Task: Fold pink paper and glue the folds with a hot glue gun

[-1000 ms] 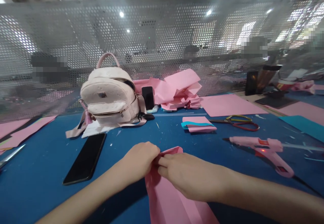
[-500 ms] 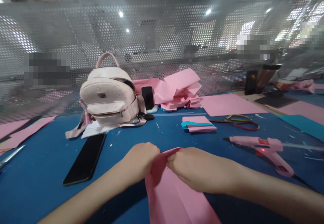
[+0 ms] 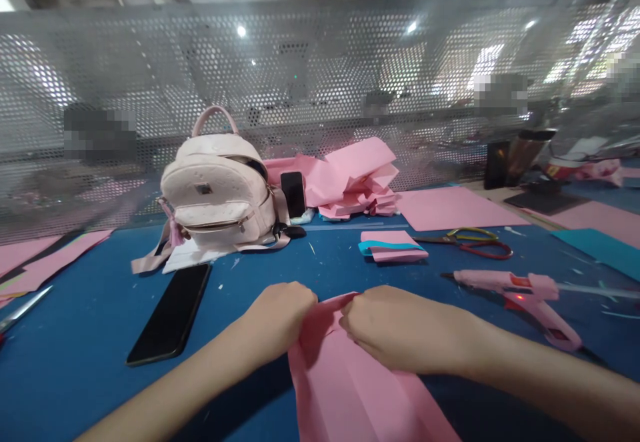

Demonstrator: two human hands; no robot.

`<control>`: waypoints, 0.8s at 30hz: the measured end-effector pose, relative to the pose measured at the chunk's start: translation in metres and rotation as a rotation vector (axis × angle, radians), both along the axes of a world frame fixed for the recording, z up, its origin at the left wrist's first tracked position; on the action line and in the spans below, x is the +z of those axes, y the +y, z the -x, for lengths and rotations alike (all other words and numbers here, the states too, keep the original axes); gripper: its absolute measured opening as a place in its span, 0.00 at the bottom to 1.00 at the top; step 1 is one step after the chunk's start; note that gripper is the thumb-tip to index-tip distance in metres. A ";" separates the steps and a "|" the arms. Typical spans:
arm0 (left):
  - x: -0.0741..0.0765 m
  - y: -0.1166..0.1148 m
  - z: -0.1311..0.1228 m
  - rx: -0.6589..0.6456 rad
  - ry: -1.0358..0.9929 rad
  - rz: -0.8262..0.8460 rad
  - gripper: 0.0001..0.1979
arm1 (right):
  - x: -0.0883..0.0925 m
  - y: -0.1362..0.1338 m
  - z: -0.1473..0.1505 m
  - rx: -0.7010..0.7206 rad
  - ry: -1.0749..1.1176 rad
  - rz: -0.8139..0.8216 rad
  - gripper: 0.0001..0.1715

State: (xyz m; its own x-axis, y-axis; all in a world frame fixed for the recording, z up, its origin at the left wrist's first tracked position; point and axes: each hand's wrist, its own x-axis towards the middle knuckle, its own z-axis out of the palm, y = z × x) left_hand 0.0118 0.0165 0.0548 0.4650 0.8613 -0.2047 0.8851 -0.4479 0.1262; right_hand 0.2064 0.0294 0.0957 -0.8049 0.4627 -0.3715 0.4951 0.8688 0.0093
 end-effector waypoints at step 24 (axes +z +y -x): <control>0.024 0.022 0.012 0.126 -0.575 -0.100 0.12 | -0.011 0.043 -0.008 -0.213 0.256 -0.228 0.12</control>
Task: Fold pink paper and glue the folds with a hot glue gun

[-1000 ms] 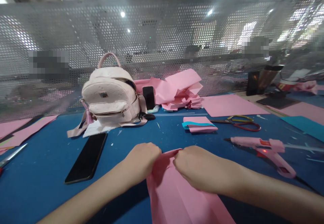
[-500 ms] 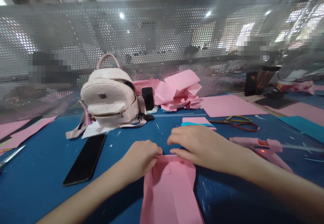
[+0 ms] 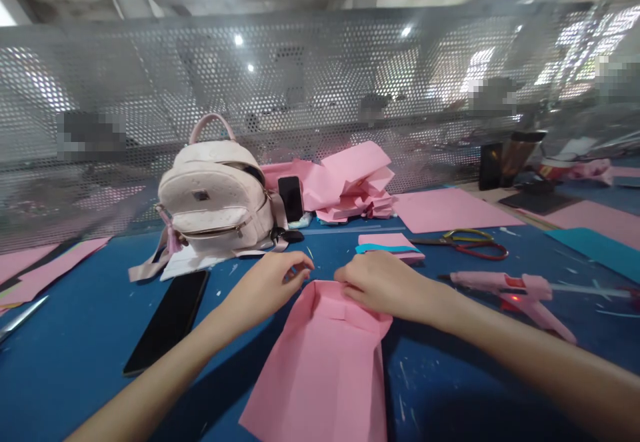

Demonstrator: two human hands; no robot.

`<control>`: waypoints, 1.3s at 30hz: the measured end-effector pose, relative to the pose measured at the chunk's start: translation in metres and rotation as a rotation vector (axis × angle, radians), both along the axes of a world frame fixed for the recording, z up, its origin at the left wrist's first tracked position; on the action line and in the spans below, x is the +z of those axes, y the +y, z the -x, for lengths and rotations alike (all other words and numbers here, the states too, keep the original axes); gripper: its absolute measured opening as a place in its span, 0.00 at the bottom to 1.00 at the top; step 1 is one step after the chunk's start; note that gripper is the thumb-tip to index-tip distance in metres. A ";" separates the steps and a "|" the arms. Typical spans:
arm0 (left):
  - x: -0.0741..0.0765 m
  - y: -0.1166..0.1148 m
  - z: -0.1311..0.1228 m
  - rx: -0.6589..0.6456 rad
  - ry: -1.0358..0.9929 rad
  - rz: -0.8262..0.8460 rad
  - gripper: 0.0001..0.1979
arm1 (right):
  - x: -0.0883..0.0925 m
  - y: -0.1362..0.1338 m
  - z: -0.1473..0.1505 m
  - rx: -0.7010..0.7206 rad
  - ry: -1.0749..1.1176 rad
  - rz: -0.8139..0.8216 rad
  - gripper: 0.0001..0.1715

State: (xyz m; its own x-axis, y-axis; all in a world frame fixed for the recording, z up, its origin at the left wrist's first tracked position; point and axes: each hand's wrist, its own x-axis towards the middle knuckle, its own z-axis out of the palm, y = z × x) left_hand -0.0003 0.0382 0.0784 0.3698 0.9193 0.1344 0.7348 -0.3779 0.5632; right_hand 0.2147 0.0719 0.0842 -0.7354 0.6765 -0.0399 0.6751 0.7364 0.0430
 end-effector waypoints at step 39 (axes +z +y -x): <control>-0.024 0.003 -0.014 -0.039 -0.417 0.486 0.30 | -0.011 0.019 0.008 -0.193 -0.029 -0.027 0.18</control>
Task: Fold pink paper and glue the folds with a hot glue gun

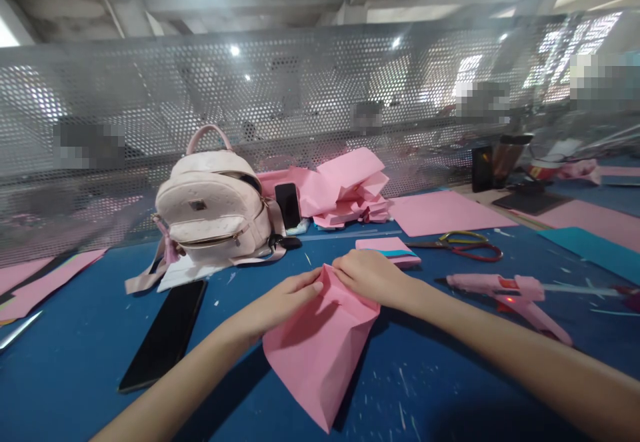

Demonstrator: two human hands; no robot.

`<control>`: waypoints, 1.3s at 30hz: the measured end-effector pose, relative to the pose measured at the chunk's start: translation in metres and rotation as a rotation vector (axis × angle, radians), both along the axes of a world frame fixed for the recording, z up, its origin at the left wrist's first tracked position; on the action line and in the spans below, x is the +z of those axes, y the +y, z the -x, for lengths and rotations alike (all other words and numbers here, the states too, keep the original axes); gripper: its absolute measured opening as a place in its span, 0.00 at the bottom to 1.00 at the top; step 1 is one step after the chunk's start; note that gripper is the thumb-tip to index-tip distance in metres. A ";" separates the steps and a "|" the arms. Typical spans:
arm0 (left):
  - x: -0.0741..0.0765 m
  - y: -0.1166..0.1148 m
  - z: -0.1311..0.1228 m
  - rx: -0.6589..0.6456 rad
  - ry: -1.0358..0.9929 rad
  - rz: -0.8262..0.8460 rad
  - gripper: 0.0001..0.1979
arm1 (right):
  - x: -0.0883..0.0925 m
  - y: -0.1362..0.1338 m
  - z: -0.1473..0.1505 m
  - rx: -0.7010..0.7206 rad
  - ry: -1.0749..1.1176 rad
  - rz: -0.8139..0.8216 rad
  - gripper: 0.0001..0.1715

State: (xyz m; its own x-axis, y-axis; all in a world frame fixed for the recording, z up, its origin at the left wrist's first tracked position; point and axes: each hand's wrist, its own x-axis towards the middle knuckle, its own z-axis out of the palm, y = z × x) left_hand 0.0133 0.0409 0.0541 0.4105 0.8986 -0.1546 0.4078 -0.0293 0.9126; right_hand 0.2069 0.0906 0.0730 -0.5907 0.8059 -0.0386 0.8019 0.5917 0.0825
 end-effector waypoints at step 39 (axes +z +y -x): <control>0.025 0.010 0.031 0.063 -0.324 0.102 0.27 | -0.005 0.003 -0.003 0.196 0.451 -0.013 0.13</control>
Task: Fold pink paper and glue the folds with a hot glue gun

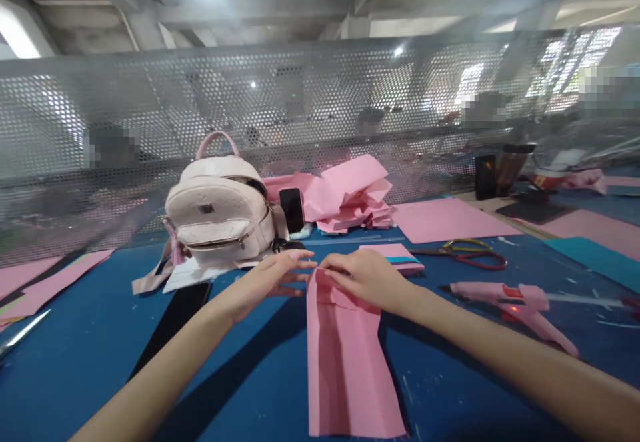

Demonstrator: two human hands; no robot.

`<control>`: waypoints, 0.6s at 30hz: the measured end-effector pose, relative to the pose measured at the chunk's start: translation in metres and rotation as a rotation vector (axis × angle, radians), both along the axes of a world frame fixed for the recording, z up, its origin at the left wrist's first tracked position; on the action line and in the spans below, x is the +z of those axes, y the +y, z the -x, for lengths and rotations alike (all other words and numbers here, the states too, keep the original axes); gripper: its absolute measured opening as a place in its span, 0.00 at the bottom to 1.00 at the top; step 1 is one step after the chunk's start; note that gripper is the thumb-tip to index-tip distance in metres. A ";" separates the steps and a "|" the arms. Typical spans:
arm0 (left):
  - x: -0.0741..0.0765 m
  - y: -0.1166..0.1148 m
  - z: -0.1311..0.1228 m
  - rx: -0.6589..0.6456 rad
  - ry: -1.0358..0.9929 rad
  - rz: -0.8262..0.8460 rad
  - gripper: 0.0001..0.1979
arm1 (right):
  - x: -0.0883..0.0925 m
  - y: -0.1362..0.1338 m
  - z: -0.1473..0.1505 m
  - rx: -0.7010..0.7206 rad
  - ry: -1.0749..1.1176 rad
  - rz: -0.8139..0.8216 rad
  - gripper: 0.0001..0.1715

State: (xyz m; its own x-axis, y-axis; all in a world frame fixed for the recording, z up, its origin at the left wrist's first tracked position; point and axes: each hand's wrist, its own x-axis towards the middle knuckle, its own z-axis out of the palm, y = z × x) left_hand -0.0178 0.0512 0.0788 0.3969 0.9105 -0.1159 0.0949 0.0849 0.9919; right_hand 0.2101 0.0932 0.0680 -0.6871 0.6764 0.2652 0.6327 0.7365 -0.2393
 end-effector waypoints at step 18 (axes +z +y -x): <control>-0.032 0.003 -0.019 -0.090 0.236 -0.223 0.19 | -0.004 -0.004 -0.005 0.057 -0.174 0.030 0.11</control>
State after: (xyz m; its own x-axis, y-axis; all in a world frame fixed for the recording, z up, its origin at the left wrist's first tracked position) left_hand 0.0015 0.0540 0.0466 0.4629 0.8863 -0.0161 0.3216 -0.1509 0.9348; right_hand 0.2151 0.0888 0.0635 -0.7581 0.6412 0.1190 0.6243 0.7663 -0.1519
